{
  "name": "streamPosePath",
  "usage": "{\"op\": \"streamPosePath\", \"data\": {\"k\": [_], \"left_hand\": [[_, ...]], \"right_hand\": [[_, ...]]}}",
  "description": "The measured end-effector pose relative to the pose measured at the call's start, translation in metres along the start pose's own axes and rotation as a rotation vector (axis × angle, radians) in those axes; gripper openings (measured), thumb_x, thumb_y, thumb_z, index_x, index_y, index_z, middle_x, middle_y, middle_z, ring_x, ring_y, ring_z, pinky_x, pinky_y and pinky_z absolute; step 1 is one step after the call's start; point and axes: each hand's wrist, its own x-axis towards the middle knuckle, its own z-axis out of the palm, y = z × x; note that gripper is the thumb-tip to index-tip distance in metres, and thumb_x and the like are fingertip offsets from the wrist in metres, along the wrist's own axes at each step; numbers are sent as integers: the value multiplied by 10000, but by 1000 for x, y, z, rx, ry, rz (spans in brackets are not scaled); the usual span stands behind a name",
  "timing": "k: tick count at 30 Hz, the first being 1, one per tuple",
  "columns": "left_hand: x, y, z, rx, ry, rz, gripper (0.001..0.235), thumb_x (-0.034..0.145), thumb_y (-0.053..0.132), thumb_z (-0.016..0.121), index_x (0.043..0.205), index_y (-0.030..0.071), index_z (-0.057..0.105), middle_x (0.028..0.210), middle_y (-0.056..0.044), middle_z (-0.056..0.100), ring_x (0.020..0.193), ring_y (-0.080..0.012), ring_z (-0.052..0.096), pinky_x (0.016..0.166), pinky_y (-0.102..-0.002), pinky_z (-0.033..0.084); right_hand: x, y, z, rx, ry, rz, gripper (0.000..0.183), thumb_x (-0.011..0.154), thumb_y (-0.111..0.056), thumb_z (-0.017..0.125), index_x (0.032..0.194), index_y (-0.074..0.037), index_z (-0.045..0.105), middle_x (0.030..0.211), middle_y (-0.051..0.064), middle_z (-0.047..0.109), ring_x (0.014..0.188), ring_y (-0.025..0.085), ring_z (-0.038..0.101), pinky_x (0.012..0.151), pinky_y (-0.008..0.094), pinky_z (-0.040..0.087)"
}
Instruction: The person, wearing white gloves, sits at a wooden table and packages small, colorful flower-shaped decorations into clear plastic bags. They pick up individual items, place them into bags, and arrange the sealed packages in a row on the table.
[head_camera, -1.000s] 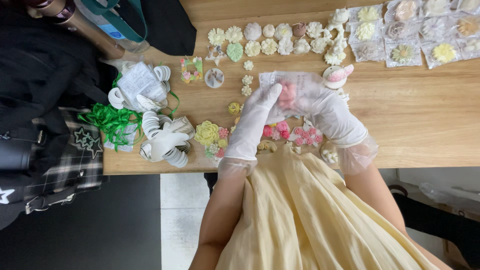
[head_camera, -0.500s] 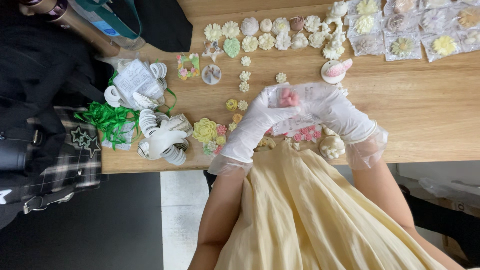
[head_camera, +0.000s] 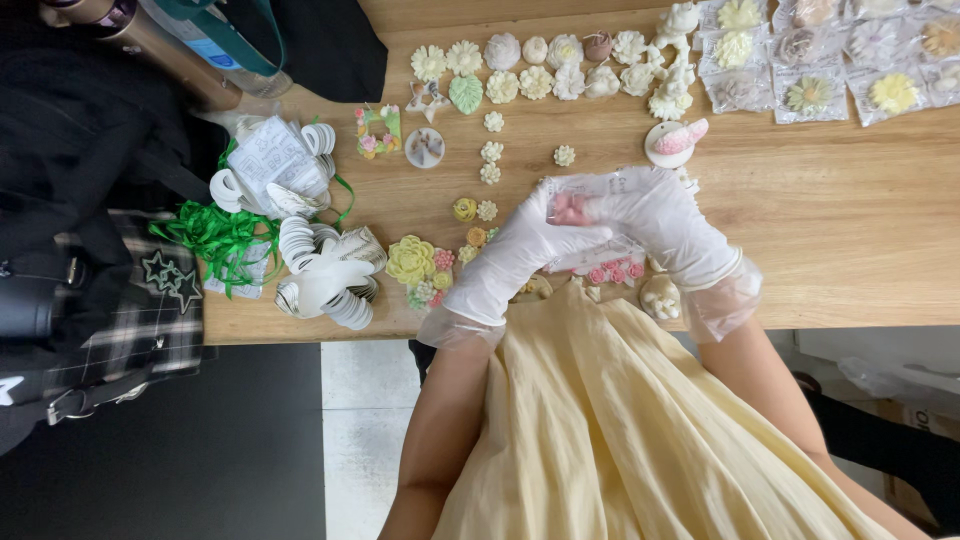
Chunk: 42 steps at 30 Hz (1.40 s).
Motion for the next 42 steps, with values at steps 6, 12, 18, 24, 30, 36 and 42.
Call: {"op": "streamPosePath", "data": {"k": [6, 12, 18, 24, 30, 36, 42], "left_hand": [[-4, 11, 4, -281, 208, 15, 742, 830, -18, 808, 1504, 0, 498, 1104, -59, 607, 941, -145, 637, 824, -283, 586], [-7, 12, 7, -375, 96, -3, 690, 828, -59, 797, 1441, -44, 481, 1090, -83, 619, 876, -205, 679, 774, -327, 591], [-4, 13, 7, -405, 227, 176, 774, 804, -113, 770, 1503, 57, 483, 1000, -47, 587, 827, -140, 628, 726, -313, 575], [-6, 10, 11, -279, 234, 104, 771, 816, -74, 796, 1514, 79, 505, 1015, -40, 585, 858, -106, 603, 799, -303, 590], [-5, 15, 25, 29, 271, 63, 830, 764, -8, 851, 1497, 121, 483, 1119, -19, 576, 958, -85, 587, 830, -256, 564], [-10, 15, 14, -282, 434, 55, 563, 849, 36, 790, 1372, 68, 584, 1009, -15, 681, 775, -57, 604, 623, -207, 489], [5, -1, -7, -528, 515, 237, 220, 914, 28, 765, 1089, 5, 634, 874, 2, 677, 552, -47, 411, 510, -234, 346]], "right_hand": [[23, 26, -15, 28, 19, -129, 262, 919, -126, 715, 1113, 45, 753, 995, 108, 779, 850, 156, 720, 751, 289, 578], [35, 35, -24, -652, -16, -627, 288, 949, -135, 679, 1176, 34, 732, 1142, 128, 760, 1024, 211, 714, 884, 317, 557], [-4, -4, -8, 112, -130, -200, 329, 969, -187, 674, 1198, 46, 716, 1156, 110, 745, 1044, 190, 696, 930, 288, 560], [-8, -11, -3, -61, -265, -198, 520, 891, -245, 752, 1338, -4, 638, 1227, 75, 723, 1068, 136, 672, 892, 285, 557], [-6, 1, -7, -770, -68, -302, 425, 924, -214, 742, 1322, -69, 700, 1166, 64, 761, 1001, 143, 694, 869, 315, 538], [-5, 13, -18, -76, -35, -167, 428, 940, -196, 760, 1284, 53, 702, 1131, 145, 724, 961, 163, 661, 826, 291, 528], [6, 14, -26, 465, 168, -160, 454, 997, -269, 676, 1352, 13, 656, 1114, 98, 756, 904, 139, 691, 830, 259, 535]]}}
